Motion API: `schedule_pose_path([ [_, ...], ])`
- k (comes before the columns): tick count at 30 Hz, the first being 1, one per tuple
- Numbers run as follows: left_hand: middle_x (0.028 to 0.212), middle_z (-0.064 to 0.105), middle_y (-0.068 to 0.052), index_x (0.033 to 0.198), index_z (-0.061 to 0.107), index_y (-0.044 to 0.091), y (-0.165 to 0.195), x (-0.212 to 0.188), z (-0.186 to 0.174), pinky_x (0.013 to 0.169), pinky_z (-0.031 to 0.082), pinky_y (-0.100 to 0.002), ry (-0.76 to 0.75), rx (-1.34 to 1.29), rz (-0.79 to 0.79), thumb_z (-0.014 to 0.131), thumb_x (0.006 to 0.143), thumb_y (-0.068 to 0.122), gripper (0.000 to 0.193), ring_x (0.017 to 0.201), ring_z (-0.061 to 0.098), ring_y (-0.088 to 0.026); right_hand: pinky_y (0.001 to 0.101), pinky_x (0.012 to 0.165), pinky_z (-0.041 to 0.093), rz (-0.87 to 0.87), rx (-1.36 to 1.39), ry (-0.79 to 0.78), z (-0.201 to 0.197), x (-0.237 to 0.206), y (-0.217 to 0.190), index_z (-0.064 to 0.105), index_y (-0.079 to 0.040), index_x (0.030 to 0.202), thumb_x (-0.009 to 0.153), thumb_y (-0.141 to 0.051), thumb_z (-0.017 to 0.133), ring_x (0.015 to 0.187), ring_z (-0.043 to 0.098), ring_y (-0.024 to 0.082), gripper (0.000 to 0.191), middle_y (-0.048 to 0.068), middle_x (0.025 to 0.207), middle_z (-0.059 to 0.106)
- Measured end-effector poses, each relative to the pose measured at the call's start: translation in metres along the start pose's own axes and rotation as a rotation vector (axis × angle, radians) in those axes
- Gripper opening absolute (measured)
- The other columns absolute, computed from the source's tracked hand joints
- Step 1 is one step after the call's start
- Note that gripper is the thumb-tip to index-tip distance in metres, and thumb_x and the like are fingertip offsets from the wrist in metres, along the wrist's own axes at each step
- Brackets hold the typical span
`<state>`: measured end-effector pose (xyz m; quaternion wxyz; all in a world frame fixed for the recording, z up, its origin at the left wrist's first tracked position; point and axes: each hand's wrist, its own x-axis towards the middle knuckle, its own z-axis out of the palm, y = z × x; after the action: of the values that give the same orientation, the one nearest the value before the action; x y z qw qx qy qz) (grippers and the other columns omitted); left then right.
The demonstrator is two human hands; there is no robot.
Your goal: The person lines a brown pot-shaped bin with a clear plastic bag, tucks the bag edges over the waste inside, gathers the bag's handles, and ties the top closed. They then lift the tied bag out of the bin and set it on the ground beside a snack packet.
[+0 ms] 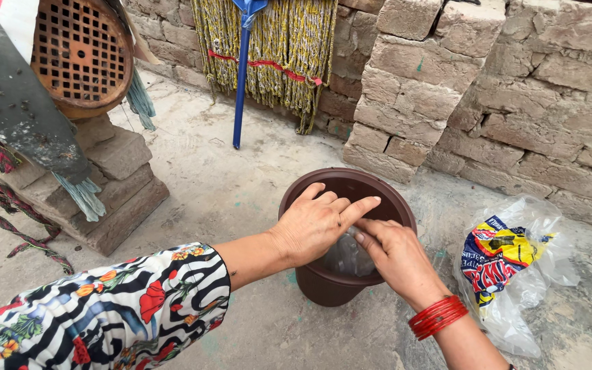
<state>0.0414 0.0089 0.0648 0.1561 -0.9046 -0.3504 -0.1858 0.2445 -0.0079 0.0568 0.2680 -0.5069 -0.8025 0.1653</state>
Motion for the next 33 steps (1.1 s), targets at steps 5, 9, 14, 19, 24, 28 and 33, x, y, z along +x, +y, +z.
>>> schedule_pose_path([
  [5,0.097,0.064,-0.002,0.158,0.035,0.014,-0.003,-0.003,0.002,0.096,0.041,-0.040,0.002,0.048,0.012,0.060,0.091,0.016,0.072,0.093,0.063,-0.020,0.0389,0.096,0.050,-0.065,0.083,-0.053,0.002,0.002,0.015,0.072,-0.005,0.119,0.092,-0.017,0.063,0.108,0.070,0.030,0.031,0.014,0.116,0.075],
  [9,0.100,0.063,-0.002,0.148,0.048,0.015,-0.008,-0.002,-0.002,0.100,0.041,-0.042,0.094,0.000,-0.011,0.068,0.089,0.023,0.062,0.096,0.062,-0.021,0.0335,0.089,0.055,0.127,0.232,-0.135,0.004,0.004,0.028,0.073,-0.005,0.117,0.091,-0.017,0.064,0.101,0.075,0.019,0.030,0.008,0.111,0.078],
  [14,0.103,0.061,-0.002,0.114,0.059,0.015,-0.011,-0.003,-0.013,0.108,0.038,-0.048,0.056,-0.035,-0.052,0.077,0.081,0.032,0.041,0.104,0.060,-0.022,0.0290,0.083,0.053,0.244,0.614,-0.209,0.012,0.006,0.044,0.073,-0.002,0.121,0.096,-0.013,0.062,0.093,0.067,0.012,0.030,0.002,0.104,0.076],
  [19,0.101,0.059,-0.004,0.096,0.065,0.013,-0.009,-0.004,-0.019,0.111,0.036,-0.052,0.049,-0.025,-0.047,0.076,0.082,0.034,0.027,0.105,0.060,-0.024,0.0262,0.083,0.051,0.373,0.800,-0.231,0.015,0.005,0.054,0.072,-0.003,0.122,0.097,-0.014,0.061,0.093,0.064,0.008,0.029,0.001,0.103,0.075],
  [24,0.101,0.060,-0.003,0.089,0.070,0.015,-0.004,-0.007,-0.020,0.115,0.031,-0.054,-0.006,-0.158,-0.128,0.068,0.087,0.028,0.013,0.106,0.060,-0.022,0.0266,0.088,0.049,0.396,0.919,-0.198,0.015,0.004,0.054,0.071,-0.003,0.123,0.098,-0.015,0.060,0.095,0.063,0.009,0.030,0.001,0.104,0.075],
  [28,0.107,0.063,-0.002,0.094,0.075,0.015,-0.003,-0.009,-0.020,0.116,0.029,-0.056,0.010,-0.206,-0.151,0.062,0.086,0.025,0.018,0.109,0.061,-0.021,0.0281,0.090,0.048,0.360,1.012,-0.208,0.011,0.004,0.052,0.069,-0.001,0.124,0.099,-0.016,0.059,0.097,0.063,0.010,0.031,0.003,0.106,0.073],
  [33,0.111,0.065,-0.005,0.103,0.075,0.012,0.003,-0.011,-0.014,0.116,0.030,-0.056,-0.022,-0.236,-0.182,0.059,0.096,0.049,0.041,0.109,0.061,-0.025,0.0297,0.091,0.048,0.396,1.111,-0.196,0.009,0.004,0.048,0.067,-0.003,0.124,0.098,-0.014,0.058,0.098,0.063,0.012,0.029,0.004,0.109,0.073],
])
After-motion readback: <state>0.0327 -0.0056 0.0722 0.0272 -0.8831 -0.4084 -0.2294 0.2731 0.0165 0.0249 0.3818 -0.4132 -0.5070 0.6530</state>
